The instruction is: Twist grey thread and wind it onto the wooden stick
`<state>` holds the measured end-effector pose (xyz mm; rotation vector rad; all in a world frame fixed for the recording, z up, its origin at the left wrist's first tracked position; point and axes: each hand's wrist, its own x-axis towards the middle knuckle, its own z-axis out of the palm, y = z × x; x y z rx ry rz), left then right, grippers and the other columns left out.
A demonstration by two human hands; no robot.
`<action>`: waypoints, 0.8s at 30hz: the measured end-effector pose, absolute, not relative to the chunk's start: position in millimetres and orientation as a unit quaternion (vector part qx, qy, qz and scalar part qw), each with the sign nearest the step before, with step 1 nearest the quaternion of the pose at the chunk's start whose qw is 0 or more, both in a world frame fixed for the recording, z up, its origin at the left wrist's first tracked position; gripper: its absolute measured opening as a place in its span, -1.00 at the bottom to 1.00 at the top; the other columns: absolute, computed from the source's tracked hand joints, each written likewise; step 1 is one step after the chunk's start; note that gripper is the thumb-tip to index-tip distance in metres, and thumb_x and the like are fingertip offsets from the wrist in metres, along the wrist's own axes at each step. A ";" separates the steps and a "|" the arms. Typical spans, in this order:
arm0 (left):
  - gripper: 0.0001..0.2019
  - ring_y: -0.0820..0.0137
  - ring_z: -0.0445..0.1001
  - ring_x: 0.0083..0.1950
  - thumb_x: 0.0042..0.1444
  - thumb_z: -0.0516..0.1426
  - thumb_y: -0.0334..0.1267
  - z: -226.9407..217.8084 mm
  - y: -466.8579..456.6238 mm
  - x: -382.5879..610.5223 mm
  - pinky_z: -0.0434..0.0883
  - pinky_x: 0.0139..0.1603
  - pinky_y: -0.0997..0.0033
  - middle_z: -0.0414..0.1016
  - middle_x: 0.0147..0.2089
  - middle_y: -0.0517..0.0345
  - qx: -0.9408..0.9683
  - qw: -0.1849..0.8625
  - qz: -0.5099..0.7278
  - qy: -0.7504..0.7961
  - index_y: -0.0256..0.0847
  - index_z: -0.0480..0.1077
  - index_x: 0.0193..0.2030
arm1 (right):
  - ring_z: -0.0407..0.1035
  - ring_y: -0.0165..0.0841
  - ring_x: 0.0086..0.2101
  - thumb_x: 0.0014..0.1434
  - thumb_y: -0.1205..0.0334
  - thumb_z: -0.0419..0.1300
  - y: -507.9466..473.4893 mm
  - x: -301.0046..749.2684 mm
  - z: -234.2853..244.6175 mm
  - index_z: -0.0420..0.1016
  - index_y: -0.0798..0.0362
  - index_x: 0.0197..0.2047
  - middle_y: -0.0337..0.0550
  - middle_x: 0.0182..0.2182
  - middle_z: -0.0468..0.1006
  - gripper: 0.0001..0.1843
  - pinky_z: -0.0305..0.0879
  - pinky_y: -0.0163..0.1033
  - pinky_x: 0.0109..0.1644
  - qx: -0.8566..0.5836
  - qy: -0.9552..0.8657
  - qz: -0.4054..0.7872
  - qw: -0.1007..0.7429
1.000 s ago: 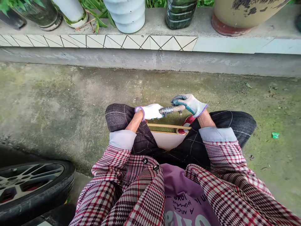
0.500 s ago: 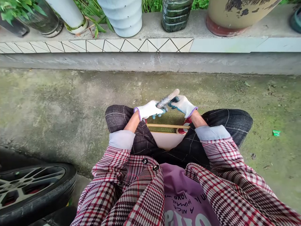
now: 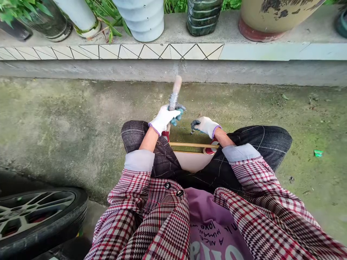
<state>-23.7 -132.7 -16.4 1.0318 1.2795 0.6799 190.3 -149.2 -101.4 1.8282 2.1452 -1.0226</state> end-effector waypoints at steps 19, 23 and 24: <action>-0.72 0.62 0.23 -0.64 0.05 0.31 -0.21 -28.6 -113.8 -45.9 0.28 -0.60 0.61 0.39 -0.53 0.40 0.306 0.550 0.488 0.605 -0.22 0.52 -0.09 | 0.55 -0.33 -0.34 0.02 0.19 0.34 -150.6 231.1 -62.9 0.64 0.13 -0.33 -0.06 -0.32 0.69 -0.82 0.52 -0.28 -0.28 0.581 0.491 -0.572 -0.309; -0.75 0.62 0.19 -0.65 0.05 0.27 -0.24 -31.4 -113.0 -48.8 0.26 -0.61 0.62 0.37 -0.54 0.39 0.289 0.566 0.503 0.585 -0.22 0.51 -0.11 | 0.37 -0.43 -0.57 -0.05 0.13 0.42 -155.1 242.2 -41.3 0.66 0.16 -0.31 -0.20 -0.57 0.53 -0.72 0.35 -0.33 -0.52 0.568 0.444 -0.565 -0.401; -0.75 0.62 0.17 -0.65 0.05 0.26 -0.25 -32.0 -112.7 -48.9 0.26 -0.61 0.62 0.37 -0.54 0.39 0.285 0.567 0.504 0.585 -0.21 0.51 -0.10 | 0.31 -0.45 -0.61 -0.05 0.12 0.42 -156.5 243.8 -35.6 0.67 0.17 -0.30 -0.24 -0.62 0.47 -0.71 0.29 -0.34 -0.55 0.570 0.445 -0.558 -0.407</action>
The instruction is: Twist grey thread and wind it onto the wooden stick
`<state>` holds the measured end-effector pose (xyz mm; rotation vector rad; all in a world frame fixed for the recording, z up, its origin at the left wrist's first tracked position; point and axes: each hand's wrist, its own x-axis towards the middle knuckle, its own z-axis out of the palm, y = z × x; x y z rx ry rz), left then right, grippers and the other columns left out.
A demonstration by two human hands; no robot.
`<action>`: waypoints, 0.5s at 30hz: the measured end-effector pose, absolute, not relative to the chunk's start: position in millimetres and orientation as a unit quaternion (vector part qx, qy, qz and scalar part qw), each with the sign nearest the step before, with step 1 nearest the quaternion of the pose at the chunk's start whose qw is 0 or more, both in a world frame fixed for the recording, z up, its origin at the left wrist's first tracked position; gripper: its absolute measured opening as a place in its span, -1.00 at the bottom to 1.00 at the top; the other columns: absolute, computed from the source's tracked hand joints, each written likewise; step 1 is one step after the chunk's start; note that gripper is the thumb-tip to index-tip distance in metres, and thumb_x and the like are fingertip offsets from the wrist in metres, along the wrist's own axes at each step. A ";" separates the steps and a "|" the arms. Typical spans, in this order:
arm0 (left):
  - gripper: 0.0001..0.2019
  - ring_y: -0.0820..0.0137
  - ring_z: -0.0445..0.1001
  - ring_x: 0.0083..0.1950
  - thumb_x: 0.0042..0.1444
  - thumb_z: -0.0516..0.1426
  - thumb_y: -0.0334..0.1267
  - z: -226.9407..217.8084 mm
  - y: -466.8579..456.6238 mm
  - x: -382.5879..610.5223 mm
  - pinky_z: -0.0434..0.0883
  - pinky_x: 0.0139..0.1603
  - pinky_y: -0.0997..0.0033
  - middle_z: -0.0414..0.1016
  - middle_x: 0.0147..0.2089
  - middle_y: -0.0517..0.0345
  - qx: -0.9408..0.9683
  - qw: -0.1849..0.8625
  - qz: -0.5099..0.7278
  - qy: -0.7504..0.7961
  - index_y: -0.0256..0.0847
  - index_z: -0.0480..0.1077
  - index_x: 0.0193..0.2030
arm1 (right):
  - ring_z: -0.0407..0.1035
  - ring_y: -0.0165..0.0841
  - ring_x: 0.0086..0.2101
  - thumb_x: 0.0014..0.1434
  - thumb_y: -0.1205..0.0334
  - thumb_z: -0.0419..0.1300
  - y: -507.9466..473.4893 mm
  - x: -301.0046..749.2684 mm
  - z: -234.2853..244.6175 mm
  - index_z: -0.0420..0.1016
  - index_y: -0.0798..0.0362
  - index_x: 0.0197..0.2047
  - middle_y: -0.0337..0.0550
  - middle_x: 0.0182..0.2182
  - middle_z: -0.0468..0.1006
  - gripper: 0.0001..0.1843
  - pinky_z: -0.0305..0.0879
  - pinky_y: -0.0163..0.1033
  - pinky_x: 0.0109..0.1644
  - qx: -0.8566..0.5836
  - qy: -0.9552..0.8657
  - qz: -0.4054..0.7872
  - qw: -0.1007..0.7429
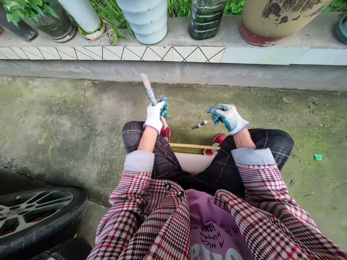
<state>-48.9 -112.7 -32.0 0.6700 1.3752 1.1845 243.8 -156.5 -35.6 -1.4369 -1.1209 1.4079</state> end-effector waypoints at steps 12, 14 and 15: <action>-0.75 0.16 0.65 -0.03 0.26 0.13 -0.30 -62.3 -120.9 -36.7 0.52 0.03 0.26 0.68 -0.08 -0.14 0.665 0.263 0.018 0.699 -0.16 0.61 -0.02 | 0.13 -0.50 -0.64 -0.07 0.09 0.45 -183.9 262.8 13.6 0.73 0.15 -0.31 -0.28 -0.64 0.38 -0.69 -0.02 -0.33 -0.61 -0.477 -0.496 0.636 0.349; -0.68 0.07 0.65 0.04 0.30 0.07 -0.31 -68.8 -132.3 -24.8 0.51 0.10 0.15 0.68 -0.02 -0.18 0.724 0.243 -0.151 0.628 -0.14 0.62 0.03 | 0.12 -0.50 -0.62 -0.06 0.11 0.44 -185.0 263.2 15.1 0.72 0.15 -0.33 -0.27 -0.63 0.38 -0.72 -0.01 -0.33 -0.60 -0.497 -0.498 0.612 0.360; -0.66 0.08 0.66 0.05 0.30 0.06 -0.31 -72.1 -139.0 -18.5 0.51 0.10 0.16 0.68 -0.01 -0.16 0.747 0.246 -0.209 0.580 -0.11 0.62 0.06 | 0.13 -0.50 -0.62 -0.05 0.13 0.42 -184.6 262.1 14.6 0.72 0.14 -0.33 -0.27 -0.63 0.38 -0.74 0.00 -0.34 -0.60 -0.514 -0.499 0.596 0.362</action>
